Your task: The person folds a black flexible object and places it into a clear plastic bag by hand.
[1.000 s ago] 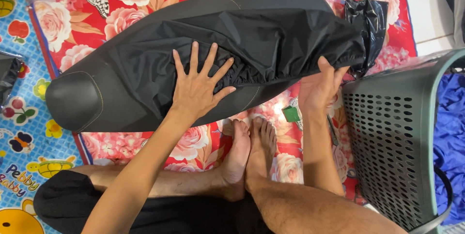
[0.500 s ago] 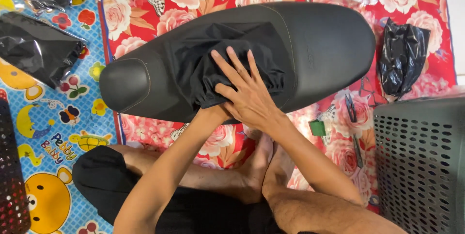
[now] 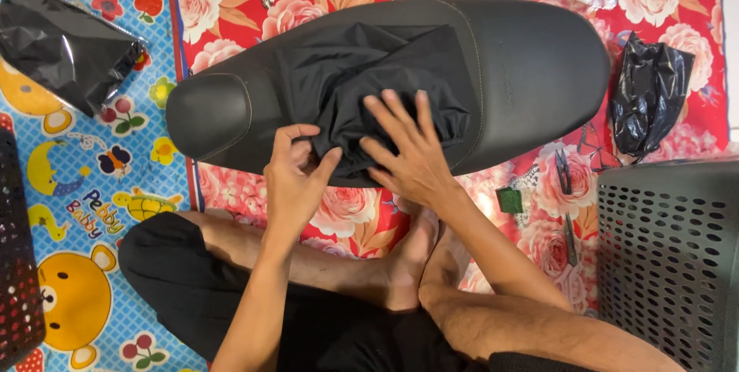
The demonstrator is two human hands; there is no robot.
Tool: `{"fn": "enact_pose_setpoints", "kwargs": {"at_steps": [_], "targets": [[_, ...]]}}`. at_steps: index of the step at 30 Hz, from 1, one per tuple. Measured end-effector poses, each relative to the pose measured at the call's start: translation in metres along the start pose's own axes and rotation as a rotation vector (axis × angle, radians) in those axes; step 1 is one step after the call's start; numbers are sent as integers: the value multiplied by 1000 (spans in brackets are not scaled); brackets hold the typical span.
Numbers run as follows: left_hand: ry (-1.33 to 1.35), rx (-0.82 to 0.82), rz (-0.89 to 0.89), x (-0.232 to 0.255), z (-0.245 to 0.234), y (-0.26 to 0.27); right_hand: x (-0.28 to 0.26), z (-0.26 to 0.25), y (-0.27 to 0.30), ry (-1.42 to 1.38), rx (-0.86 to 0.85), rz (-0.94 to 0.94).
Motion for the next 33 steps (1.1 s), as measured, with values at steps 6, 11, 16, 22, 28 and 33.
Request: {"fn": "enact_pose_setpoints", "kwargs": {"at_steps": [6, 11, 16, 22, 28, 33], "targets": [[-58, 129, 53, 14, -5, 10, 22, -22, 38, 297, -146, 277], [-58, 184, 83, -3, 5, 11, 36, -5, 57, 298, -183, 285], [12, 221, 93, -7, 3, 14, 35, -6, 53, 254, -233, 315], [1, 290, -91, -17, 1, 27, 35, -16, 50, 157, -262, 335], [431, 22, -416, -25, 23, 29, 35, -13, 53, 143, -287, 321], [585, -6, -367, -20, 31, 35, 22, -19, 50, 240, -151, 334]]}}
Point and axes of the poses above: each hand's wrist, its own y-axis away from the middle knuckle, its own z-axis out of the palm, x = y × z, the point moved 3 cm from there along -y, towards the middle knuckle, and after that the axes turned 2 degrees about -z, right-handed, at the moved point
